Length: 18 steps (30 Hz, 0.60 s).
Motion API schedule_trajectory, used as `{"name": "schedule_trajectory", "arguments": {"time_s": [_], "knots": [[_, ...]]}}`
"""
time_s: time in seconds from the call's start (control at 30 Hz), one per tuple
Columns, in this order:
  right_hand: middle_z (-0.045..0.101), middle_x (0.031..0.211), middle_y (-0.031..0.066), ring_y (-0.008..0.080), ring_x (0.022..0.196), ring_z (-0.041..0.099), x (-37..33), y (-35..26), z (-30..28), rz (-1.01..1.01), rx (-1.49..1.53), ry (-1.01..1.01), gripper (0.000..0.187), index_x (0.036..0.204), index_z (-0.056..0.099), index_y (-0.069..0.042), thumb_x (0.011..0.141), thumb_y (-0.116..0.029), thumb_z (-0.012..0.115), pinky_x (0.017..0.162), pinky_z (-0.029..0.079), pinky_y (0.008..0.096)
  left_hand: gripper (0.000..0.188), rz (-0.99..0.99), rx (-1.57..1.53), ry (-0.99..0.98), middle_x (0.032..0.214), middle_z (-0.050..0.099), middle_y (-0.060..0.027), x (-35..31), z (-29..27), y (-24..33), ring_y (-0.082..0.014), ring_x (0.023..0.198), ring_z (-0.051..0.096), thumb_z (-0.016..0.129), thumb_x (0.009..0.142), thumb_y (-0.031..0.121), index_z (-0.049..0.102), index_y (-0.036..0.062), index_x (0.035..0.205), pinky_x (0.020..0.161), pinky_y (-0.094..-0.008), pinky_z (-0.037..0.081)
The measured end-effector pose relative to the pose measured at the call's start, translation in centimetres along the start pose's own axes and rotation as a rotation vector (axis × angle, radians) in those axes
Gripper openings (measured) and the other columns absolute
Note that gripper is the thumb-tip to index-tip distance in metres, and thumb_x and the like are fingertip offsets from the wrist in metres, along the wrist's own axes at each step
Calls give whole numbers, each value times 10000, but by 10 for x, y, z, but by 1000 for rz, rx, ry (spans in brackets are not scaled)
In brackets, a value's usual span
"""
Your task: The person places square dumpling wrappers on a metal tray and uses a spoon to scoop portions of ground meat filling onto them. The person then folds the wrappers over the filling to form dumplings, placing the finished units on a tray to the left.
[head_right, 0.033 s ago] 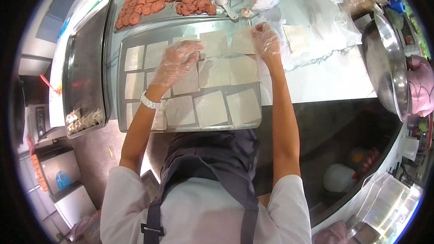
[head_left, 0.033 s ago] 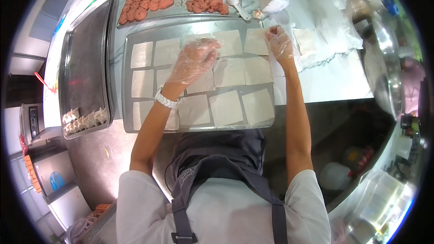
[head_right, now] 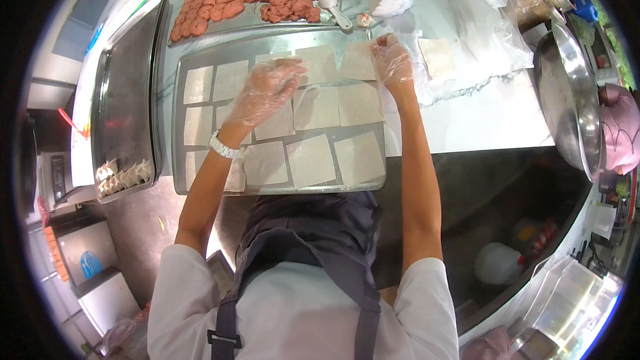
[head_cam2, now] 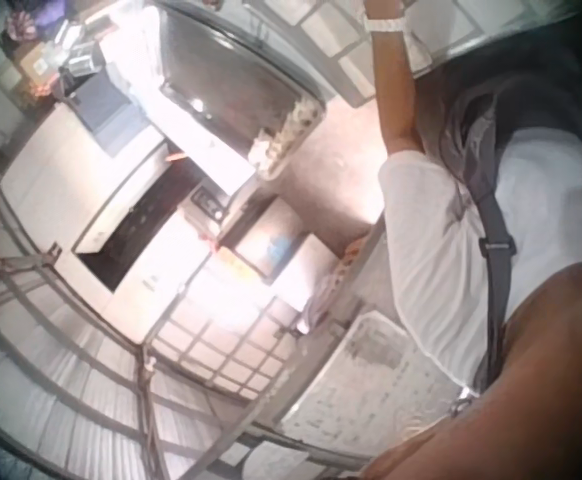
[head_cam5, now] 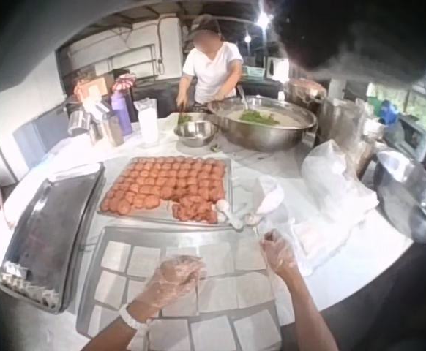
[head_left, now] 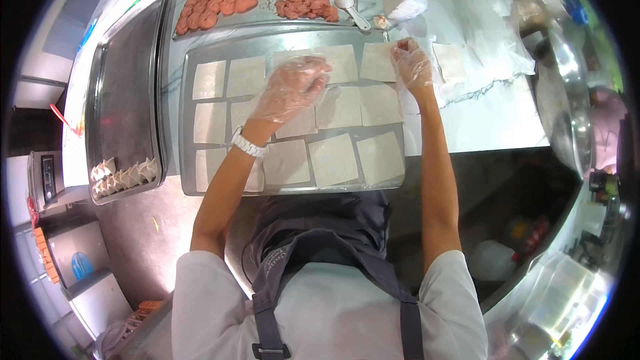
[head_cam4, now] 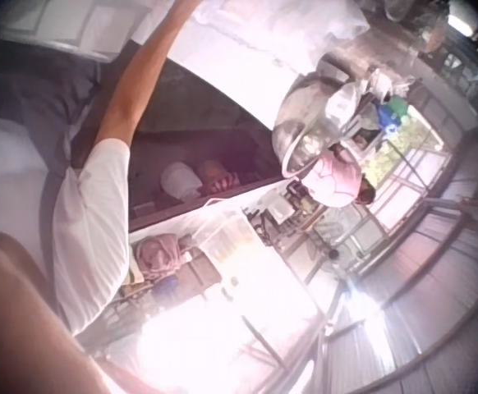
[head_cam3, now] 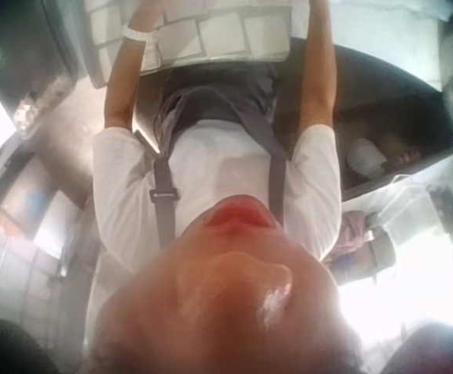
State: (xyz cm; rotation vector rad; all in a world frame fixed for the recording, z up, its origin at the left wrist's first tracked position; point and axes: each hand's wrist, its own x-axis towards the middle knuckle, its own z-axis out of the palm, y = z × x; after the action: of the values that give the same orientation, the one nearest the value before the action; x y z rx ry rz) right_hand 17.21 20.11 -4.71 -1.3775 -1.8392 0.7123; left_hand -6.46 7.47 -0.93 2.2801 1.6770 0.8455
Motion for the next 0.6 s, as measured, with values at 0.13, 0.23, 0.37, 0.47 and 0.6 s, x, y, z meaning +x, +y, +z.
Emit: {"name": "schedule_trajectory", "arguments": {"time_s": [0.13,0.23,0.37,0.47,0.6], "knots": [[650,829,147,229,748,623,5,-3,-1,-67,-3,-71,180,958,591,-14,843,-151,611,689,468,335,300,187,140,-8,1270,526,-97,5,25,-12,-249,1174,500,591,849,187,582,129,1143,1005,-412,389],[650,817,140,210,737,623,9,0,0,-84,9,-99,173,946,592,-7,840,-142,616,682,469,325,411,155,299,-82,1366,435,-97,12,30,-11,-262,1288,377,601,844,281,527,173,1234,1076,-490,278],[651,809,142,218,739,625,13,4,3,-49,-19,-131,172,932,598,-2,830,-138,625,689,470,321,488,101,404,-256,1405,391,-86,26,23,-14,-266,1333,308,587,838,371,483,213,1288,1098,-558,192],[650,810,149,235,742,627,12,4,5,-93,-66,-90,168,933,600,-5,828,-134,625,696,472,328,501,80,424,-348,1418,379,-65,30,20,-18,-255,1341,298,568,839,405,475,223,1296,1098,-575,177],[649,826,155,250,753,628,12,1,4,-94,-37,-122,173,938,599,-7,823,-133,630,701,473,342,500,85,414,-342,1433,362,-33,25,23,-28,-238,1347,291,552,840,426,470,247,1301,1102,-581,159]]}}
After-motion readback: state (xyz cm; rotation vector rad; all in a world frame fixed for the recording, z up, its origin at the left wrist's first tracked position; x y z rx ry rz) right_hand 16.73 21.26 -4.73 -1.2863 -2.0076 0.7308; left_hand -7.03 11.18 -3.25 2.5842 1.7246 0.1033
